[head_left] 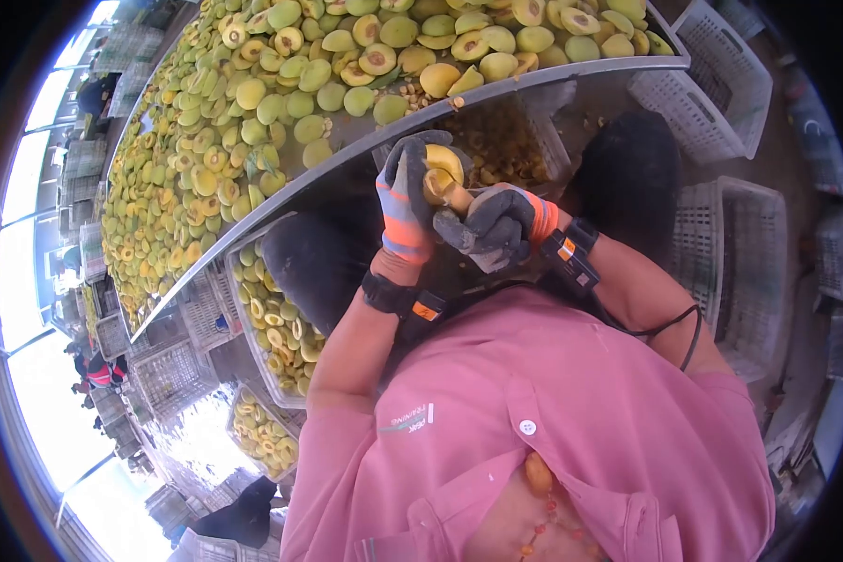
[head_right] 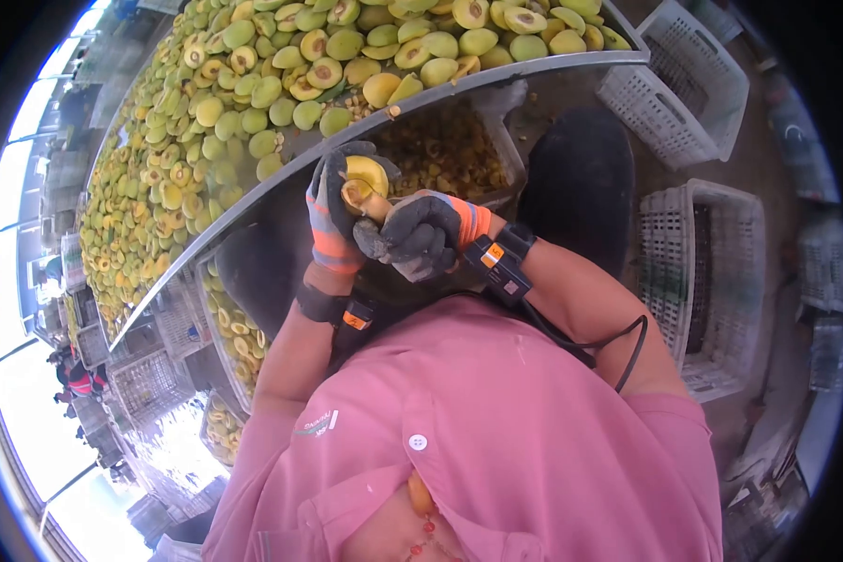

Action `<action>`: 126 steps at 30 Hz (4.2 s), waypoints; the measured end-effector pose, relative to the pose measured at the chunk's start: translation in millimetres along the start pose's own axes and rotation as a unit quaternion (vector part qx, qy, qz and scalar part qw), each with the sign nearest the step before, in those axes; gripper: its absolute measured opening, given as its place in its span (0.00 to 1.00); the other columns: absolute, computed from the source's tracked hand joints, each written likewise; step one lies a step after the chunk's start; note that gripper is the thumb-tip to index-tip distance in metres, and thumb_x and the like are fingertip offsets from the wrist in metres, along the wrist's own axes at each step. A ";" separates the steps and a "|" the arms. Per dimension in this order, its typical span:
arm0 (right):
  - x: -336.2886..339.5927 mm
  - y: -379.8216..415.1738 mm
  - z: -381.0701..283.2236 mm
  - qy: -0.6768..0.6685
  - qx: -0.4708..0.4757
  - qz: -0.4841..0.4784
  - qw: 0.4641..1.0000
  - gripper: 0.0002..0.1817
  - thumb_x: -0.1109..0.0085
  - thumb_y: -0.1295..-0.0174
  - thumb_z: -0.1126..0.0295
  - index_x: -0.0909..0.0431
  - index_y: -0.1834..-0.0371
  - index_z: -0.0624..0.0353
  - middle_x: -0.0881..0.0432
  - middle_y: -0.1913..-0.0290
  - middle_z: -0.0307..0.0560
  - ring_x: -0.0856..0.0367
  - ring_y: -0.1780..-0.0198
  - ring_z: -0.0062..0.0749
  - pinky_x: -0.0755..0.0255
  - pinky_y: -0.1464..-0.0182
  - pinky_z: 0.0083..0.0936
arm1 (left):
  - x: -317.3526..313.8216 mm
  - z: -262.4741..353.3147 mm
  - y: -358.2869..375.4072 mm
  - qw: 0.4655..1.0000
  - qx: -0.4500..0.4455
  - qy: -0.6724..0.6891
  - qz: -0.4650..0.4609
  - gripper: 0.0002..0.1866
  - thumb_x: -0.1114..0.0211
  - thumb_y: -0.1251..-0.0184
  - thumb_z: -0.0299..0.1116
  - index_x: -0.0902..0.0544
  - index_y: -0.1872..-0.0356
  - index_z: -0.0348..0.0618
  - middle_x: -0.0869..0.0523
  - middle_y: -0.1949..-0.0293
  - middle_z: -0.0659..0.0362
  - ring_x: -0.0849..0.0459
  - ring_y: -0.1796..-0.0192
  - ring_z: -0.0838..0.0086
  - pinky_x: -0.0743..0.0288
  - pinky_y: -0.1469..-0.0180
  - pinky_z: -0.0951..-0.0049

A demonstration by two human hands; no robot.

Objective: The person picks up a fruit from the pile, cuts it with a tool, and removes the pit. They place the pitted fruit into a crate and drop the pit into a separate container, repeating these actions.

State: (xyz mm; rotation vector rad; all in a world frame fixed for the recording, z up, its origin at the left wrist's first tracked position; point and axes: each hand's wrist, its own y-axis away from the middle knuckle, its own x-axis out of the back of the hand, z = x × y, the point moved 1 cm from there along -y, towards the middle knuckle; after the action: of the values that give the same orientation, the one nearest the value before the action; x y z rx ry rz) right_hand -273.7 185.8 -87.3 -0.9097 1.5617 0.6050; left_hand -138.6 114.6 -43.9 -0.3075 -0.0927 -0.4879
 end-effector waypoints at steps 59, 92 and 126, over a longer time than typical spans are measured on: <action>14.5 -13.6 -6.6 0.405 0.080 0.454 0.790 0.09 0.38 0.38 0.62 0.20 0.64 0.56 0.22 0.77 0.35 0.29 0.82 0.18 0.38 0.82 0.18 | 140.1 27.9 -37.4 0.951 0.007 -0.240 0.196 0.12 0.39 0.36 0.28 0.17 0.53 0.38 0.16 0.51 0.48 0.18 0.49 0.56 0.27 0.44 0.63; 17.1 -16.5 -34.8 0.457 0.286 0.410 0.736 0.13 0.36 0.43 0.66 0.19 0.58 0.61 0.17 0.69 0.42 0.22 0.70 0.21 0.27 0.67 0.23 | 35.1 -36.1 -51.1 0.987 -0.068 -0.144 0.016 0.14 0.46 0.33 0.29 0.24 0.48 0.36 0.17 0.53 0.55 0.17 0.51 0.70 0.20 0.54 0.73; 26.0 -2.4 -30.7 0.599 0.038 0.431 0.674 0.17 0.38 0.43 0.63 0.19 0.59 0.67 0.17 0.73 0.50 0.20 0.71 0.30 0.27 0.66 0.30 | 29.3 -49.4 -41.8 0.881 -0.062 -0.376 -0.280 0.28 0.40 0.40 0.22 0.28 0.36 0.44 0.16 0.61 0.52 0.16 0.62 0.63 0.21 0.56 0.67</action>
State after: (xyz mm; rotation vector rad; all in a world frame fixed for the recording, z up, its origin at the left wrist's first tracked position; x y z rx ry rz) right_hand -289.9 154.3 -106.4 -0.3621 3.2873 0.5597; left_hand -131.9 51.0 -74.9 -0.5912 -0.9348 -0.9310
